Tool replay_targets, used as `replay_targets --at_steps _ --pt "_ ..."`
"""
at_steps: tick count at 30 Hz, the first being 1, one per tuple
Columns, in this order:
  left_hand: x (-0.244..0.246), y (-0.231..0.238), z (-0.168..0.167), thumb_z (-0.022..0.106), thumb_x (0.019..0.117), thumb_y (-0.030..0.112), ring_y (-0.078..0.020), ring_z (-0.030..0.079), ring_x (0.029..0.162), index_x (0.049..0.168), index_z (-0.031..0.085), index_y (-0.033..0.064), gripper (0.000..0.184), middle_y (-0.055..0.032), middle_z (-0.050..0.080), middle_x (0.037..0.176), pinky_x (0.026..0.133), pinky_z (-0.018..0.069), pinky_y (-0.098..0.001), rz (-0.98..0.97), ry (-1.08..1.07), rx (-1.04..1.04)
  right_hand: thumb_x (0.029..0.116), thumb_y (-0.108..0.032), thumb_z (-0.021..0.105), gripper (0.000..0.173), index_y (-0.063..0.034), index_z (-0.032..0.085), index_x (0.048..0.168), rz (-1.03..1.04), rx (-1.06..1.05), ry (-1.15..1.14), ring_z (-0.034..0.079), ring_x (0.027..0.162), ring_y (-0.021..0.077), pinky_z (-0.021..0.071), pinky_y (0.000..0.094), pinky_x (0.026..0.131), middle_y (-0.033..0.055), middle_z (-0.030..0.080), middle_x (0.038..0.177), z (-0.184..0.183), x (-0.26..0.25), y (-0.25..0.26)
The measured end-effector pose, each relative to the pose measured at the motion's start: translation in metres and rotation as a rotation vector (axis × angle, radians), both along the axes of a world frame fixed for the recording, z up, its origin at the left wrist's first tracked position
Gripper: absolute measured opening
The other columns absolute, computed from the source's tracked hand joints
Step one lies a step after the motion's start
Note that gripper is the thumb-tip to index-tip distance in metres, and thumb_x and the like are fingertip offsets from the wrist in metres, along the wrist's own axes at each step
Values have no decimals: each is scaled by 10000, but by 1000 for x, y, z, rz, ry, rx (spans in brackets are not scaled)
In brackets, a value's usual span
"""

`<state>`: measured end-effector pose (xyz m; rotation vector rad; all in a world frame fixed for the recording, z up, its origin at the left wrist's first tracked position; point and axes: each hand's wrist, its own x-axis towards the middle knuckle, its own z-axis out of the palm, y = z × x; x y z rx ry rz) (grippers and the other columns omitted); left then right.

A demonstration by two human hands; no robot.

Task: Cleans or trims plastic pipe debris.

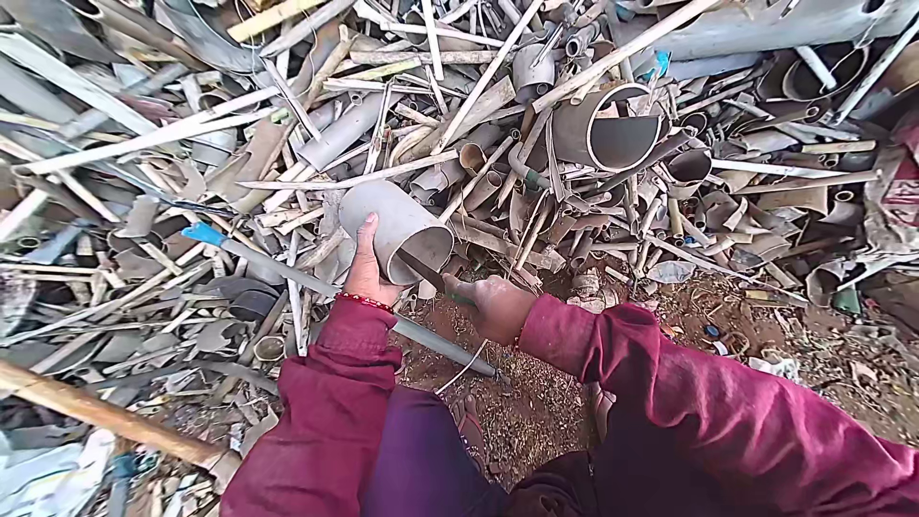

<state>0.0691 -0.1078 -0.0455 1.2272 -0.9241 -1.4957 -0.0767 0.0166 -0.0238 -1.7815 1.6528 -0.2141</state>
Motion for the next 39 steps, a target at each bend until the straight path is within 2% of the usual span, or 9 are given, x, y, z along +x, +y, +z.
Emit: replay_targets --at_steps 4,8,17,21,25,29,35,38,39 --pt "2 0 2 512 976 636 -329 567 1277 1460 455 221 640 -102 554 1415 951 512 -619 5 1 8 1013 1 525 808 -179 93 1672 -99 -6 167 644 1144 450 525 589 915 267 649 1218 9 -2 0" --pt "-1 1 0 502 986 628 -308 579 1248 1449 466 208 627 -101 576 1374 938 516 -594 -13 -34 -8 1109 -168 461 546 -136 296 1628 17 -55 -106 657 948 315 533 438 836 221 653 1179 2 -7 0" --pt "-8 3 -1 507 977 637 -324 583 1247 1446 468 220 629 -102 578 1377 924 519 -616 -27 -20 30 1049 -76 536 518 -98 437 1557 -110 -116 -122 646 1154 380 504 534 978 240 653 1276 -5 4 -12" --pt "-7 4 -1 501 987 627 -305 582 1258 1457 462 226 619 -88 579 1384 946 522 -599 -59 -25 10 1026 -13 529 669 -56 238 1626 -197 -94 75 646 1157 430 534 560 935 274 614 1292 4 10 -11" --pt "-8 6 -2 514 989 607 -302 588 1242 1434 478 209 599 -94 588 1360 937 521 -597 -45 -16 28 1036 -67 573 485 -58 474 1510 -102 -149 -166 671 1071 382 529 523 922 250 669 1204 -7 -3 -16" --pt "-3 1 -5 499 997 607 -290 582 1259 1451 466 227 593 -75 581 1382 949 525 -589 -70 5 -29 979 -8 601 707 -31 264 1600 -195 -108 39 664 1125 439 533 579 940 273 666 1189 -5 -5 -14" --pt "1 -11 -8 586 1020 450 -170 598 1235 1492 415 148 586 -54 581 1376 1023 521 -388 35 -24 -317 1005 -58 597 410 29 488 1390 57 157 232 643 1125 372 512 531 936 235 628 1217 -7 -15 7" --pt "11 -22 -9 658 991 365 -138 638 1169 1506 367 110 644 -69 595 1340 988 555 -338 103 -92 -492 849 -118 691 236 53 686 1011 31 -364 364 692 835 434 548 603 629 250 690 929 -61 -62 21" --pt "11 -22 -7 667 988 338 -137 638 1163 1507 361 106 646 -68 593 1335 985 553 -337 118 -76 -508 972 -100 629 265 74 642 1172 -19 -88 402 657 1082 448 527 618 849 273 661 1153 -20 -55 23"
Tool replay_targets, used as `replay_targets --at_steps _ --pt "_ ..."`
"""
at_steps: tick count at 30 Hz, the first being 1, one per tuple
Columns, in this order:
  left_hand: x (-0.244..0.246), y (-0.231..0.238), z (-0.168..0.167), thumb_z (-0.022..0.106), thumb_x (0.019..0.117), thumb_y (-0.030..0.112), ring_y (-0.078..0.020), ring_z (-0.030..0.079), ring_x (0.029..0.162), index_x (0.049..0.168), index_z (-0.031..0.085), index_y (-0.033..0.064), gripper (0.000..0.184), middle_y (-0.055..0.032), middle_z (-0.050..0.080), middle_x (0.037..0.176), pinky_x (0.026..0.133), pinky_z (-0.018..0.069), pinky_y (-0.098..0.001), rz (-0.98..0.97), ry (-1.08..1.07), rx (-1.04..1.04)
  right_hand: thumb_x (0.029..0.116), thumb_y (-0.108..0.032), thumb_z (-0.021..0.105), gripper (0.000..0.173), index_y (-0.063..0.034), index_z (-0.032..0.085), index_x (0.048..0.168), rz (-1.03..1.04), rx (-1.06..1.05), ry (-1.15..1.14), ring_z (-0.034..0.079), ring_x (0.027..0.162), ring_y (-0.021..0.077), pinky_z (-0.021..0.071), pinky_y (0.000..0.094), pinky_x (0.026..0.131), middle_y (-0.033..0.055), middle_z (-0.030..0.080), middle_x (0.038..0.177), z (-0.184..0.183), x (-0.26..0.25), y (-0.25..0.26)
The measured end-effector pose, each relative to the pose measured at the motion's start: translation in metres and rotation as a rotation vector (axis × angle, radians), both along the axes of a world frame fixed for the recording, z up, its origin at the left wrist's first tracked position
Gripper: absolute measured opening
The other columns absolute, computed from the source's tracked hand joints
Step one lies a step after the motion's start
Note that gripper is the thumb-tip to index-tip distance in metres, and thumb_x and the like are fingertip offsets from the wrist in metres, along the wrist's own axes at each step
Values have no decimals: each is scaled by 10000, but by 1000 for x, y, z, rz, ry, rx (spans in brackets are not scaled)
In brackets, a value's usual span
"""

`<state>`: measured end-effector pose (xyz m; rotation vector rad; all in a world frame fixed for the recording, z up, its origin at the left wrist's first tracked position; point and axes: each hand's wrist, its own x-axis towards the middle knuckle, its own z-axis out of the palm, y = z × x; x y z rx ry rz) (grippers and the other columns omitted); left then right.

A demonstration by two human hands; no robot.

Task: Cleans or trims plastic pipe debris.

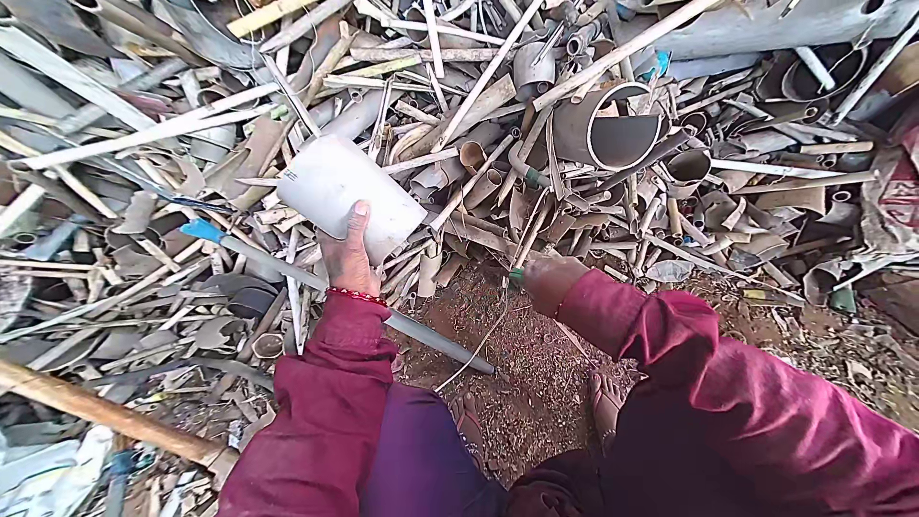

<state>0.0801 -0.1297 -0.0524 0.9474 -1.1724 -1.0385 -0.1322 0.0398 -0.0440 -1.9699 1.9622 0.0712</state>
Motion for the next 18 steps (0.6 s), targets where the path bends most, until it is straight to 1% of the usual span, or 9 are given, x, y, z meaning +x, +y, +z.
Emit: replay_targets --at_steps 1,2,5,6,7,10,13,15,18 --pt "-1 1 2 682 981 317 -142 641 1161 1503 361 104 648 -70 597 1328 983 556 -342 17 25 -11 1024 -95 568 303 66 578 1280 -92 169 -18 609 1213 425 492 597 956 260 616 1283 29 5 -2" --pt "-2 2 3 698 971 295 -141 639 1165 1501 352 101 662 -69 593 1328 984 556 -341 41 33 -33 1039 -105 549 312 46 548 1312 -148 200 -65 609 1227 402 495 579 971 243 613 1293 42 9 -2" --pt "-3 2 3 779 899 219 -134 575 1268 1573 187 70 909 -102 495 1452 1043 517 -315 86 -39 -166 1053 -162 564 294 15 570 1288 -107 51 -237 656 1086 360 523 543 904 208 659 1132 48 15 11" --pt "-3 3 4 788 878 209 -127 549 1295 1585 134 48 976 -114 459 1480 1068 494 -298 69 -70 -221 1060 -174 560 303 13 566 1298 -80 -11 -297 666 1033 348 529 530 877 200 668 1076 43 17 12" --pt "-4 5 4 780 873 213 -118 553 1283 1576 130 39 974 -107 464 1462 1065 495 -291 33 -77 -262 1069 -183 547 334 6 538 1345 -73 -53 -338 674 1016 352 535 531 870 203 674 1065 36 19 10" --pt "-16 18 4 735 882 289 -91 599 1198 1518 212 64 854 -21 537 1345 1028 523 -309 -116 -16 -302 1079 -123 481 477 -51 332 1527 -111 25 -264 643 1166 430 514 587 944 252 631 1252 16 28 -4" --pt "-24 22 5 731 888 257 -106 600 1209 1522 206 50 849 -34 542 1345 1040 522 -324 -151 16 -319 1077 -142 499 465 -43 363 1510 -85 -93 -274 668 1105 426 527 577 911 247 650 1210 8 21 -5" --pt "-23 23 5 654 957 290 -122 600 1210 1500 256 77 706 -31 549 1341 1038 523 -345 -136 85 -287 1074 -154 521 482 -27 379 1517 -46 -200 -285 685 1066 428 539 579 896 252 661 1201 3 15 -6" --pt "-22 25 9 618 984 326 -147 611 1203 1470 328 108 607 -31 577 1317 1032 529 -366 -148 155 -240 1082 -165 497 449 -51 386 1502 -39 -95 -188 659 1135 425 511 584 941 243 640 1258 -1 8 -13"
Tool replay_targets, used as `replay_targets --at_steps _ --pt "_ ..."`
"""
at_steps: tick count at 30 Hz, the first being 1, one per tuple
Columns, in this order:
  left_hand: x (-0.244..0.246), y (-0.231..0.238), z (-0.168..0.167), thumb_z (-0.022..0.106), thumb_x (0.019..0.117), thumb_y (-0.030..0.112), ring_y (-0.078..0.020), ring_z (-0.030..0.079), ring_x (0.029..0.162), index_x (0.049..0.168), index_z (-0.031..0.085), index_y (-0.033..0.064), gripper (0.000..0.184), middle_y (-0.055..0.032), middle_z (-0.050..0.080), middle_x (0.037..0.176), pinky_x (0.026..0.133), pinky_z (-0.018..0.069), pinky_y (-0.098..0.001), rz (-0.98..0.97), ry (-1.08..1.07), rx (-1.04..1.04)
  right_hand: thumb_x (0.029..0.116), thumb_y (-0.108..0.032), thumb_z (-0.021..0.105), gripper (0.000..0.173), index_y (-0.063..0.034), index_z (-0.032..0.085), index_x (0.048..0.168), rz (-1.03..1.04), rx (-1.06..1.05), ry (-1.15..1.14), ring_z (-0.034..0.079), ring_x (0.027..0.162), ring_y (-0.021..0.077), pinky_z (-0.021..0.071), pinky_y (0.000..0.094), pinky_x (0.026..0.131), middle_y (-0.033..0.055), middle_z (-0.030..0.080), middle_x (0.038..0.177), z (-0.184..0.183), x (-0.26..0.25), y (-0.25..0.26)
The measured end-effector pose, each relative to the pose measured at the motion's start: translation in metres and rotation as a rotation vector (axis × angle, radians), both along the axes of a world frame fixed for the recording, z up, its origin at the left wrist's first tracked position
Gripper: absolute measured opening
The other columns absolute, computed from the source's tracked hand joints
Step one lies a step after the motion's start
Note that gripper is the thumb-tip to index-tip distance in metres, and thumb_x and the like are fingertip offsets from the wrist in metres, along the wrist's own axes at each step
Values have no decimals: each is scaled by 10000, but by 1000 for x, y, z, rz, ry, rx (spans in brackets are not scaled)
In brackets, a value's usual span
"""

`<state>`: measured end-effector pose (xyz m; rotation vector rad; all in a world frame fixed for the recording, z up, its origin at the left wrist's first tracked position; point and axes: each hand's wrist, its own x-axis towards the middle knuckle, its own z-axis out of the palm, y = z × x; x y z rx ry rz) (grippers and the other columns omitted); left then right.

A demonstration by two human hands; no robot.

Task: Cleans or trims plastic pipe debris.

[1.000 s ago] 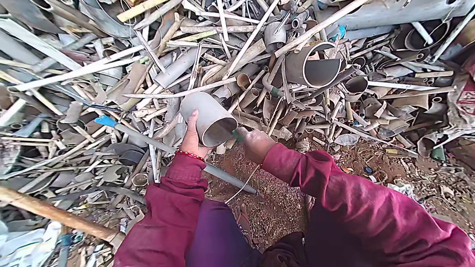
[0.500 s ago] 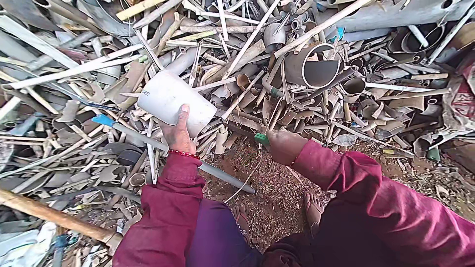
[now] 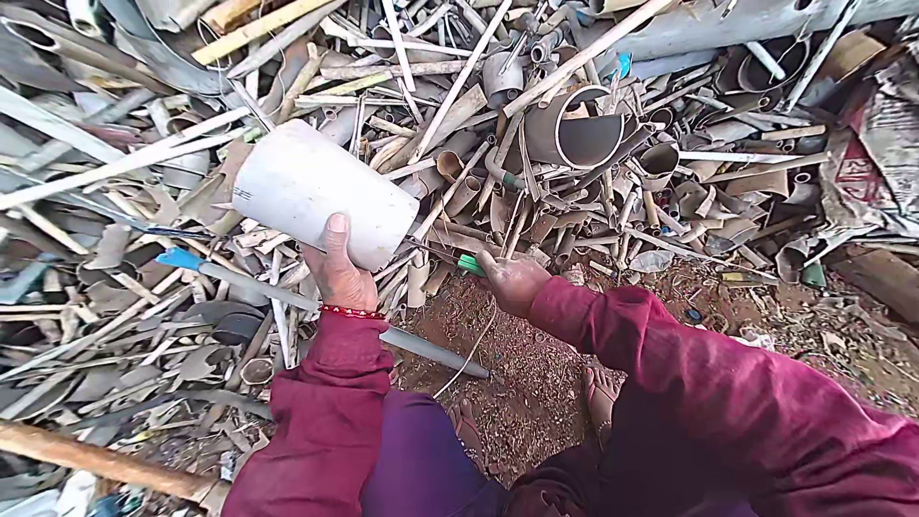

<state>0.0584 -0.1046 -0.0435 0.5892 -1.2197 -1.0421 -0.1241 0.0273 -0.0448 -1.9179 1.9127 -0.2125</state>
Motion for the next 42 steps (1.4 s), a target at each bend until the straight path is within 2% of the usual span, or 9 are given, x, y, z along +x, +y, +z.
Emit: replay_targets --at_steps 9,16,22,25,27,32,35,39,42 --pt "4 -1 0 642 951 445 -116 614 1177 1445 347 137 652 4 583 1278 1011 534 -343 -49 -22 18 1072 -189 531 470 -29 431 1502 -20 -208 -49 697 1017 428 541 590 849 239 686 1149 0 3 6" --pt "6 2 4 505 1025 497 -138 558 1281 1453 379 195 539 2 562 1354 1079 484 -383 -116 80 116 1109 -248 459 436 -21 443 1481 142 -35 -135 666 1091 435 501 597 926 261 681 1133 11 18 11" --pt "11 -5 4 363 1063 542 -211 538 1329 1465 404 220 517 -33 560 1404 1097 464 -504 -218 202 184 1093 -182 474 479 -46 328 1530 -191 71 -93 688 1072 429 541 587 887 242 685 1115 25 29 16" --pt "10 -4 2 322 1071 549 -196 555 1310 1451 428 234 504 -11 577 1389 1073 483 -504 -185 186 257 1075 -118 498 443 -4 373 1484 57 200 -277 652 1103 397 519 537 925 262 628 1210 30 35 24" --pt "7 -2 2 332 1085 512 -155 568 1287 1434 436 244 451 16 591 1361 1058 497 -455 -120 139 304 1089 -185 514 389 2 437 1422 195 168 -398 635 866 273 531 409 740 200 603 1086 24 28 24" --pt "7 -4 3 447 1035 582 -261 565 1308 1491 401 240 572 -61 548 1438 1017 511 -540 -29 127 511 1061 -116 500 381 -15 424 1420 -104 177 -30 669 1121 418 525 576 923 243 672 1135 26 8 9" --pt "6 -5 5 378 979 730 -331 530 1344 1540 339 247 741 -105 483 1506 1002 493 -608 -63 48 603 1075 -142 521 408 -2 437 1449 -3 200 -205 649 1127 392 511 550 952 253 642 1201 28 13 14" --pt "13 -9 -3 318 1070 553 -190 588 1273 1459 437 210 532 -22 611 1358 1050 508 -461 -334 66 387 1090 -185 517 277 -1 500 1297 52 127 -812 494 525 77 437 209 489 56 512 754 23 16 20" --pt "6 -1 -4 401 1071 462 -164 639 1174 1370 493 220 395 -2 654 1249 969 557 -420 -398 41 359 1100 -175 481 225 -42 472 1282 -19 234 -1194 475 443 35 427 159 411 4 472 666 21 15 18"
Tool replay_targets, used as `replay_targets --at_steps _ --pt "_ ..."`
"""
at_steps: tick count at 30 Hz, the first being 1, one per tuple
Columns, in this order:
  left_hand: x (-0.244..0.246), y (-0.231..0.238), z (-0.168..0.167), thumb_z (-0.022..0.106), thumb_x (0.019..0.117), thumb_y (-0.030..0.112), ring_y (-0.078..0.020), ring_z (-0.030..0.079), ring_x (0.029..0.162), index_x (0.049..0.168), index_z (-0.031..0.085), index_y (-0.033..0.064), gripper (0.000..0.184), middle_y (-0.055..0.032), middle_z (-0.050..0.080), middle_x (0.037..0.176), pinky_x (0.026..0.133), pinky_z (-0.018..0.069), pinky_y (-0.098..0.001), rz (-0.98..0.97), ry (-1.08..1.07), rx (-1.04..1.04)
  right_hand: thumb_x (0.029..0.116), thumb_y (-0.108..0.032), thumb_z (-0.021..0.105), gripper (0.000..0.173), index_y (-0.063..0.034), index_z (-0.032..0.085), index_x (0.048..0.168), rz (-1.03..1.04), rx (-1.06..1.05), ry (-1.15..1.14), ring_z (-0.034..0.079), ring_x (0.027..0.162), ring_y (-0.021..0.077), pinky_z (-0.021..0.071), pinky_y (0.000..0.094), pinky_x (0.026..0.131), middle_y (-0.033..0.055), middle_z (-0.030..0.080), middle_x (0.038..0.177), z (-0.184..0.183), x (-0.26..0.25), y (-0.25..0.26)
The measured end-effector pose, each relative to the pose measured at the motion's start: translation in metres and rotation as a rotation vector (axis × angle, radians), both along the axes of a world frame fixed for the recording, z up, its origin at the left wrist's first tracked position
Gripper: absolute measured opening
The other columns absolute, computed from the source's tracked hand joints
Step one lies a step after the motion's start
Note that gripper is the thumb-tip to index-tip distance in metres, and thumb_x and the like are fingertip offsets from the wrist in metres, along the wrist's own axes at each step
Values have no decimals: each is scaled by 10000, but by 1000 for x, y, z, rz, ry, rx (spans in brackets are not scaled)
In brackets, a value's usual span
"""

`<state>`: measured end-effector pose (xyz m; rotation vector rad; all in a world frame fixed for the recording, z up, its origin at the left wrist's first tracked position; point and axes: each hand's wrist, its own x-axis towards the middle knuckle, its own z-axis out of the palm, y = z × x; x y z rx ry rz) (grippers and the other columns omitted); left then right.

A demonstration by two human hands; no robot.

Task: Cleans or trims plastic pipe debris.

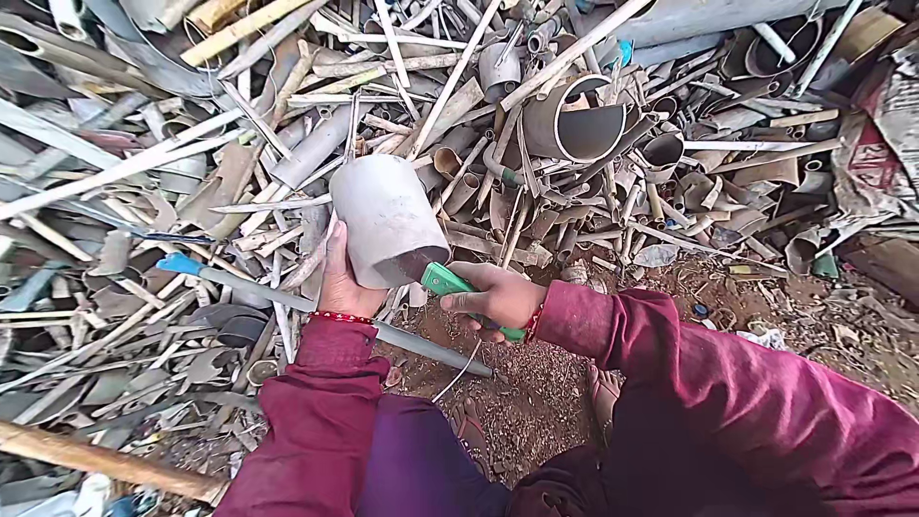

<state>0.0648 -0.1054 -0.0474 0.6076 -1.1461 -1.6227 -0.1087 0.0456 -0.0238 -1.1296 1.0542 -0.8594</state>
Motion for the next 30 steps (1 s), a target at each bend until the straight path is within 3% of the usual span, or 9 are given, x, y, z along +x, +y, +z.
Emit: replay_targets --at_steps 4,7,11,13,19,23,26,28,30 --pt "-11 9 2 365 1069 536 -154 615 1226 1422 439 256 457 15 623 1307 986 552 -416 66 -15 17 1112 -204 451 250 -40 457 1300 66 -31 223 502 498 65 454 180 450 27 469 716 -4 4 -3" --pt "-11 8 7 261 1087 533 -198 577 1292 1455 418 248 492 -17 588 1387 1027 516 -476 53 64 102 1093 -170 483 407 -4 430 1460 92 -27 846 666 1074 341 518 506 930 255 642 1194 4 -1 -14" --pt "-10 9 6 269 1079 405 -201 621 1191 1357 447 207 385 -33 606 1287 949 547 -450 -8 38 93 1110 -209 458 208 -36 478 1224 -5 11 230 454 451 59 408 177 420 19 446 655 0 -2 -7" --pt "-11 11 1 458 1027 564 -149 627 1202 1368 485 258 459 24 645 1266 981 553 -405 -41 69 -6 1120 -215 420 191 -55 459 1216 53 59 -61 459 405 21 426 149 383 -22 442 611 1 4 -4" --pt "-13 0 -3 418 1027 592 -218 524 1351 1465 419 276 541 -6 554 1427 1081 469 -534 54 135 23 1023 -90 561 440 -29 422 1436 -43 -30 1161 678 1092 429 537 588 886 252 671 1155 19 4 -11" --pt "-13 0 -2 423 1039 560 -196 558 1310 1442 436 262 502 -4 584 1382 1062 496 -496 80 131 -14 1056 -123 541 398 -16 448 1428 2 -26 976 683 1018 368 547 522 860 235 665 1113 22 7 -7" --pt "-10 0 -3 400 1055 534 -169 584 1262 1426 432 271 456 10 599 1335 1013 527 -464 118 54 6 1100 -230 492 240 -42 481 1248 115 20 451 513 498 61 455 181 455 25 479 709 10 5 -2" --pt "-6 -3 -3 367 1058 556 -188 561 1301 1448 424 272 486 0 583 1375 1043 506 -497 131 77 9 1098 -214 500 281 -27 501 1308 82 -13 672 552 578 150 474 273 517 98 538 778 4 -3 -7" --pt "-6 -4 -2 363 1071 522 -195 562 1300 1458 415 248 477 -14 575 1386 1053 502 -489 177 71 -1 1059 -119 520 424 -12 407 1454 34 19 1080 691 1017 378 550 534 855 242 666 1116 8 -7 -14"
